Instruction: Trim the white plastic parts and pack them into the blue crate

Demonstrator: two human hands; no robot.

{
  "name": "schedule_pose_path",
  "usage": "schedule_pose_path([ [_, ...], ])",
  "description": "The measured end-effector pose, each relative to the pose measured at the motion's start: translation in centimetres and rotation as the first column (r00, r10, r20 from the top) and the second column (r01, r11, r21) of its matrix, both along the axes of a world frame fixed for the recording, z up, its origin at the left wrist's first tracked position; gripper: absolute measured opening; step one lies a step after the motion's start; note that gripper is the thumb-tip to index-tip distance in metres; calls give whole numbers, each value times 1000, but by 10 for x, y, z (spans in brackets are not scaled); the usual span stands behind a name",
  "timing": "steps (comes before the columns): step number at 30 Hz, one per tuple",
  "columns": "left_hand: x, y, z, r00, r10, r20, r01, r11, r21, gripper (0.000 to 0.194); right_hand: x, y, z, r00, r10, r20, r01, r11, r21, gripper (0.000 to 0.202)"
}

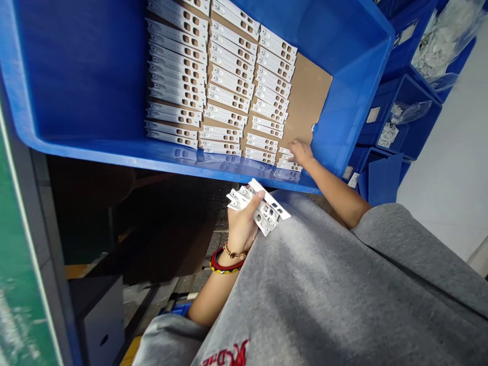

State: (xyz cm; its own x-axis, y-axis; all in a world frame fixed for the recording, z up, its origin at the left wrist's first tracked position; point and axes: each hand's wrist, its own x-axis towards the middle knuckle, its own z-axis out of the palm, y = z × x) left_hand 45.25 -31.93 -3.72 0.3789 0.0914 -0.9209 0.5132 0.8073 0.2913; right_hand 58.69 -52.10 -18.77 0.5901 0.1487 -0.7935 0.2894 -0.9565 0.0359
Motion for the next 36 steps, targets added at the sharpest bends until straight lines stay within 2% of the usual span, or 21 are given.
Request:
schedule_pose_path([
  [6, -1, -1, -1, 1000, 12, -21, -12, 1000, -6, 54, -3, -8, -17, 992, -118, 48, 109, 981, 161, 11],
  [10, -2, -1, -3, 1000, 12, -12, -12, 1000, 3, 53, -3, -9, -24, 992, -115, 47, 104, 975, 195, 10],
  [16, -4, 0, -3, 1000, 4, -5, -4, 1000, 2, 51, -4, -7, -21, 985, -139, 101, 108, 958, 267, 15],
  [23, -3, 1, -2, 1000, -20, -21, 20, 1000, 9, 53, 0, -6, -23, 972, -222, 79, 189, 935, 301, 11],
  [25, -2, 1, -2, 999, -42, -10, 42, 999, 16, 53, 3, 1, -8, 959, -266, 96, 217, 910, 354, 11],
  [26, -2, 1, -2, 999, -54, -5, 54, 998, 21, 52, 3, 6, 5, 947, -306, 93, 242, 875, 420, 9],
  [27, -3, 1, -2, 998, -66, 1, 66, 997, 29, 52, 2, 12, 23, 932, -355, 66, 275, 816, 509, 6],
  [29, -4, 0, -5, 996, -92, 23, 90, 994, 57, 50, -8, 25, 69, 888, -449, -105, 388, 605, 695, 11],
  [30, -6, 0, -7, 994, -104, 38, 101, 992, 80, 48, -16, 31, 94, 872, -427, -239, 451, 511, 732, 16],
  [31, -8, -1, -10, 991, -119, 56, 112, 987, 110, 47, -26, 37, 117, 862, -366, -352, 496, 461, 735, 20],
  [33, -12, -3, -15, 983, -154, 95, 135, 973, 185, 45, -47, 45, 156, 839, -252, -483, 542, 466, 699, 25],
  [34, -14, -4, -17, 978, -174, 116, 146, 964, 221, 44, -57, 47, 168, 819, -261, -511, 571, 457, 682, 23],
  [36, -16, -6, -18, 966, -206, 154, 164, 954, 250, 43, -71, 47, 181, 765, -313, -563, 643, 431, 633, 20],
])
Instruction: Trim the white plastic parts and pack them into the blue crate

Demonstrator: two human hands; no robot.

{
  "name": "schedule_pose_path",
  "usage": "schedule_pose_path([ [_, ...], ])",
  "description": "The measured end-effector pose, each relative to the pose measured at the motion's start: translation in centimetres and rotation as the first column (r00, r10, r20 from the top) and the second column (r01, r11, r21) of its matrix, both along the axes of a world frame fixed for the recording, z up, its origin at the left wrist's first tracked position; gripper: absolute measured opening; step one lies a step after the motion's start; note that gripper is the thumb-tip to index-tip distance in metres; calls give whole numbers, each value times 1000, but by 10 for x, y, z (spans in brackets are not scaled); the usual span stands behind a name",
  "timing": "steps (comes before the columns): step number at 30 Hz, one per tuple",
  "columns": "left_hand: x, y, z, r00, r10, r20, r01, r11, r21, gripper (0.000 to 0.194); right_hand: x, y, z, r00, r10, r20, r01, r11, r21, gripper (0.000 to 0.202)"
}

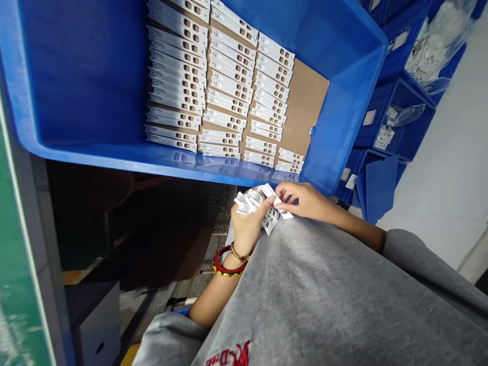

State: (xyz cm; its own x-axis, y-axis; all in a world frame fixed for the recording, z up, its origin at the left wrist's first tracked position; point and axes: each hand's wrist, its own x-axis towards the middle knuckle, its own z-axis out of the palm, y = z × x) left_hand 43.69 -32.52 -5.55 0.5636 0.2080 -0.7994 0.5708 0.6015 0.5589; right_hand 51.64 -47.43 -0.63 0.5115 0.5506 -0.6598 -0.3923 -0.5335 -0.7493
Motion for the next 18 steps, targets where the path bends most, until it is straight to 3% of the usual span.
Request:
schedule_pose_path([
  [3, 3, 1, 6, 1000, 2, 11, -1, 995, -98, 42, 5, -11, -1, 997, -69, -21, 68, 996, -54, 18],
  [6, 9, 6, 15, 1000, 17, 1, -17, 967, -254, 45, 39, -27, -22, 982, -42, 183, 85, 969, -232, 15],
  [9, 12, 10, 17, 1000, -5, -27, -6, 919, -394, 46, 81, -39, -65, 918, 160, 363, 57, 852, -521, 15],
  [11, 11, 11, 16, 998, -22, -52, -4, 892, -451, 46, 104, -43, -101, 904, 297, 307, -1, 719, -695, 19],
  [13, 10, 12, 16, 998, -28, -61, -4, 881, -474, 46, 119, -44, -136, 907, 344, 243, -23, 616, -788, 23],
  [15, 9, 13, 17, 998, -27, -55, -3, 880, -475, 47, 126, -45, -163, 924, 338, 179, -47, 565, -824, 22],
  [18, 7, 15, 18, 996, -18, -84, -23, 887, -462, 49, 127, -49, -187, 944, 303, 135, -62, 560, -826, 20],
])
